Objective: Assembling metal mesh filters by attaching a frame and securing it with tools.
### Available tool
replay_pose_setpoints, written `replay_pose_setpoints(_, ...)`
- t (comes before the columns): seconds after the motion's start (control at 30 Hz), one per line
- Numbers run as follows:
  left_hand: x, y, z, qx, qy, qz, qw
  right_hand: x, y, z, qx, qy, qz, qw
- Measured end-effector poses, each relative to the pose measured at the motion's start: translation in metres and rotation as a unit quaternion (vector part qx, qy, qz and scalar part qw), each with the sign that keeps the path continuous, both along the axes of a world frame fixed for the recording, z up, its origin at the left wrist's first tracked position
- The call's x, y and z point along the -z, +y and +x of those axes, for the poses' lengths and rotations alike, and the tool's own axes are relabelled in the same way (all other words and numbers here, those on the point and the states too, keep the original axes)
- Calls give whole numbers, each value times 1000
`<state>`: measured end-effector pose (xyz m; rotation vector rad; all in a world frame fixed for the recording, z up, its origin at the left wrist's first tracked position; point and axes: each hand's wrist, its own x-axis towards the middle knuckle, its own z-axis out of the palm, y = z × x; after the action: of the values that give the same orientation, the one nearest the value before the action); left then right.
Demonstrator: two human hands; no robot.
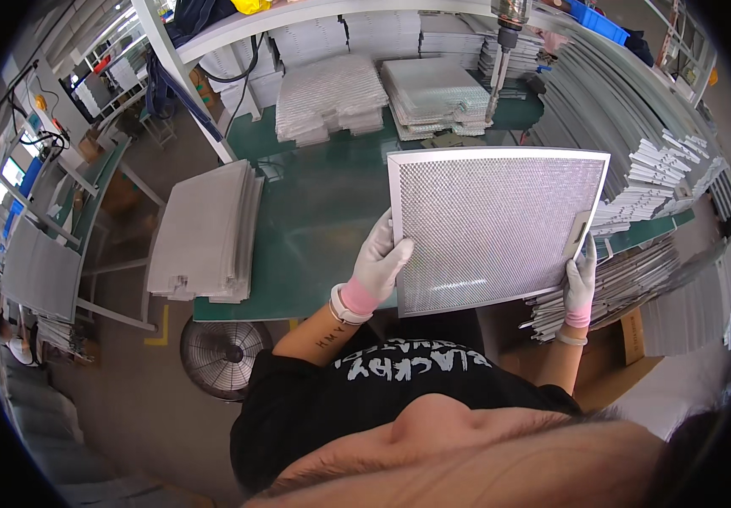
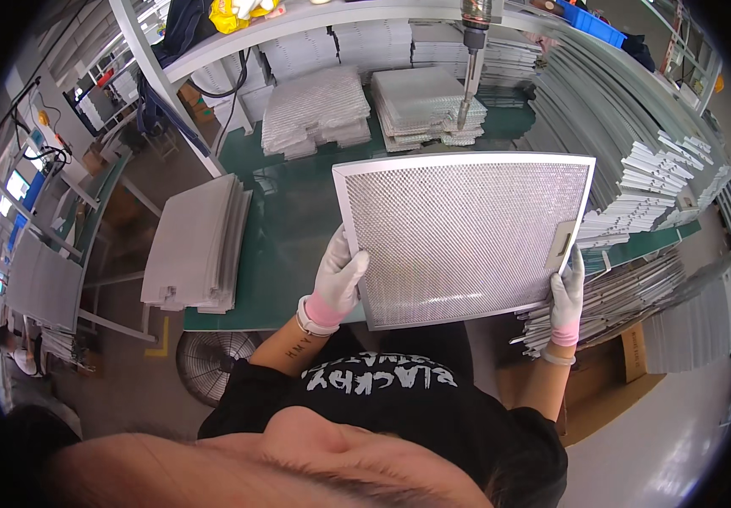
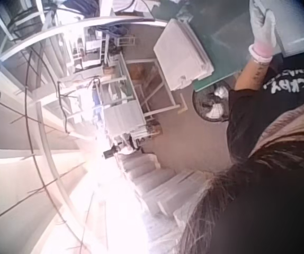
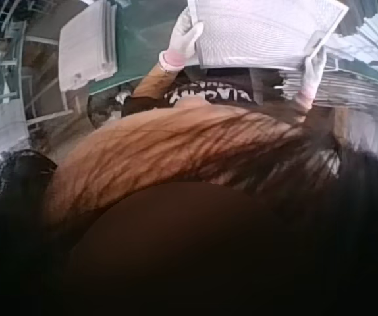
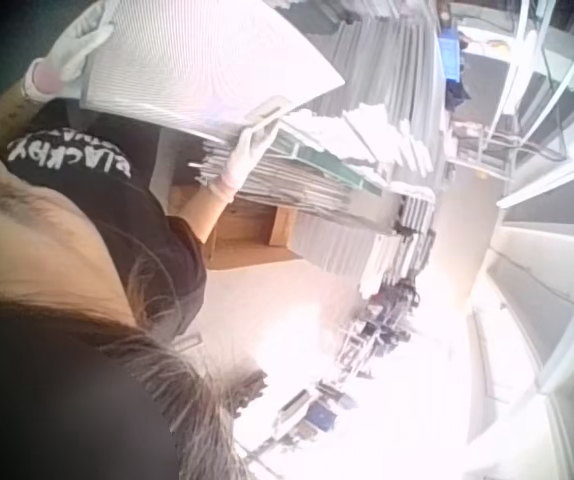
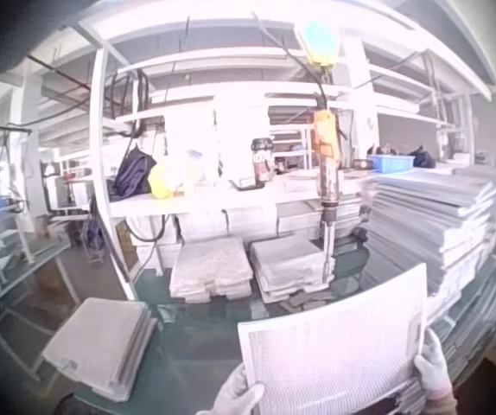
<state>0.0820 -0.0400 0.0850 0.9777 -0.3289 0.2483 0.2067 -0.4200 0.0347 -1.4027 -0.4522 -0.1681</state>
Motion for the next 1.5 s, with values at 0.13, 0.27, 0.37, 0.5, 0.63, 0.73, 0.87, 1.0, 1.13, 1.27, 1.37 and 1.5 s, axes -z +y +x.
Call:
replay_pose_setpoints(0.13, -3, -2, -2, -13, -13, -1, 1000, 0, 8, 0, 6, 7, 19, 1000)
replay_pose_setpoints(0.27, 0, 0, -2, -13, -23, -5, 1000, 4, 7, 2, -1, 20, 22, 1000)
replay_pose_setpoints(0.37, 11, 11, -6, 14, -18, -3, 1000, 5, 13, 0, -16, -2, 36, 999)
replay_pose_setpoints(0.5, 24, 39, -20, -50, -73, 2, 996, 12, 41, -1, -36, 47, -72, 996)
replay_pose_setpoints(0.63, -52, 44, 0, -77, -344, -15, 936, 7, 124, 6, -140, 67, -66, 986)
replay_pose_setpoints(0.73, -74, 66, 14, -76, -412, 0, 908, 19, 187, 17, -203, 69, -76, 974)
replay_pose_setpoints(0.87, -103, 103, 7, -50, -463, 274, 842, 34, 224, 31, -96, -125, -294, 943)
replay_pose_setpoints(1.0, -106, 89, -12, -359, -413, 446, 708, 11, 201, 41, 184, -128, -596, 772)
replay_pose_setpoints(1.13, -89, 70, -9, -439, -363, 581, 581, 41, 146, 60, 185, -71, -722, 663)
replay_pose_setpoints(1.27, -57, 55, 27, -416, -315, 623, 583, 35, 125, 52, 91, -78, -680, 724)
replay_pose_setpoints(1.37, -54, 49, 35, -463, -277, 578, 613, -41, 123, 18, -113, 9, -477, 872)
replay_pose_setpoints(1.5, -44, 42, 43, -479, -229, 535, 657, -159, 118, -28, -164, -265, -363, 878)
